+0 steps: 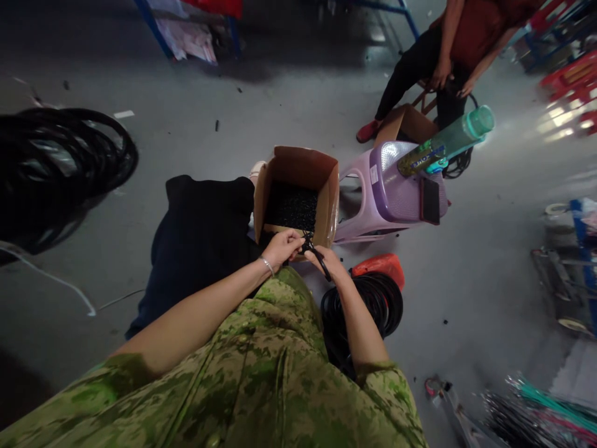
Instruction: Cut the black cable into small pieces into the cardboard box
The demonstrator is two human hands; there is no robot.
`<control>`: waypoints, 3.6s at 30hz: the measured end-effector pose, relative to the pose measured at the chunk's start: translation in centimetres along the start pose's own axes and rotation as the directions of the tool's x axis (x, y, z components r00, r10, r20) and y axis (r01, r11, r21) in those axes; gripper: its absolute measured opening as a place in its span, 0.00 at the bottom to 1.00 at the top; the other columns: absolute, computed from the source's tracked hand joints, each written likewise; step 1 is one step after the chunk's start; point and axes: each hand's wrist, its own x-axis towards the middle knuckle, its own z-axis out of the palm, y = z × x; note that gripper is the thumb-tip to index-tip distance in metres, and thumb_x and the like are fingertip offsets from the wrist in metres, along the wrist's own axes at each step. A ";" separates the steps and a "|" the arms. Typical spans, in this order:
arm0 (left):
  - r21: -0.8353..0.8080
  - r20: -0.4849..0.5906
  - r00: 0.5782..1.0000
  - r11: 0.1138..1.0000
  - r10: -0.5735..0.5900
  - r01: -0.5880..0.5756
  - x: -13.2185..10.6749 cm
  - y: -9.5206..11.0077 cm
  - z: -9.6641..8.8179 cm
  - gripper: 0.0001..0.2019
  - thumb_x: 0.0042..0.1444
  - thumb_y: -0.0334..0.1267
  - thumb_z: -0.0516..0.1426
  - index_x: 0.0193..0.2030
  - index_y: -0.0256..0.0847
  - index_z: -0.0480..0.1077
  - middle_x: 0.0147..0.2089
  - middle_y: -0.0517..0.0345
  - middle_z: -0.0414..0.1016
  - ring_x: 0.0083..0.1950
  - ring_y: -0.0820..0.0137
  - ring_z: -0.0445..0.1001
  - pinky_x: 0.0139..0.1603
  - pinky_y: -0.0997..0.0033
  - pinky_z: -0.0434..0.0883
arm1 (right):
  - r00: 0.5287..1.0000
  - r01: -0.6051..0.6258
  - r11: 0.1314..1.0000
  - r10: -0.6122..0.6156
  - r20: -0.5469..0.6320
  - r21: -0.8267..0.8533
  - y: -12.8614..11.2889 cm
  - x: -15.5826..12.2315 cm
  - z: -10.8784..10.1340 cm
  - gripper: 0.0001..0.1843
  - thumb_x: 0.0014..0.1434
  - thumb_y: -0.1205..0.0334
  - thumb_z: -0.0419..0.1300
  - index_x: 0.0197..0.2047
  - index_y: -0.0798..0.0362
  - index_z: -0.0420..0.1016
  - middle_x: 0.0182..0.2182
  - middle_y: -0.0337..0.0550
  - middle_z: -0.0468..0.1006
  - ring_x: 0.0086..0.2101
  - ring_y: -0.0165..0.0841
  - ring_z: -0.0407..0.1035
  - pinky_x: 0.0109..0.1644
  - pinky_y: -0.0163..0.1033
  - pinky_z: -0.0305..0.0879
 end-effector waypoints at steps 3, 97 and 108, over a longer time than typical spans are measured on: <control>-0.002 0.011 1.000 1.000 -0.006 0.006 0.1 -0.1 -0.1 0.10 0.54 0.31 0.59 0.27 0.39 0.60 0.17 0.69 0.65 0.11 0.83 0.55 0.15 0.81 0.50 | 1.000 -0.018 1.000 0.018 -0.021 -0.003 0.1 -0.1 0.2 0.34 0.56 0.29 0.48 0.25 0.54 0.67 0.21 0.40 0.69 0.26 0.31 0.64 0.31 0.34 0.59; -0.340 -0.015 1.000 0.940 -0.021 0.015 -0.3 0.4 -0.3 0.10 0.53 0.39 0.60 0.37 0.38 0.65 0.28 0.61 0.74 0.22 0.77 0.69 0.24 0.76 0.67 | 0.974 -0.019 0.889 0.121 -0.194 0.458 1.5 -2.2 6.6 0.24 0.51 0.41 0.61 0.38 0.55 0.75 0.32 0.43 0.77 0.33 0.35 0.71 0.37 0.36 0.67; -0.331 -0.053 0.996 0.939 0.076 -0.090 0.3 -0.5 -0.4 0.18 0.47 0.44 0.65 0.40 0.38 0.67 0.33 0.57 0.78 0.32 0.74 0.72 0.34 0.75 0.64 | 0.974 -0.071 0.807 0.184 -0.134 0.586 0.3 -2.4 6.1 0.21 0.50 0.43 0.60 0.36 0.54 0.73 0.27 0.41 0.73 0.28 0.33 0.66 0.33 0.36 0.64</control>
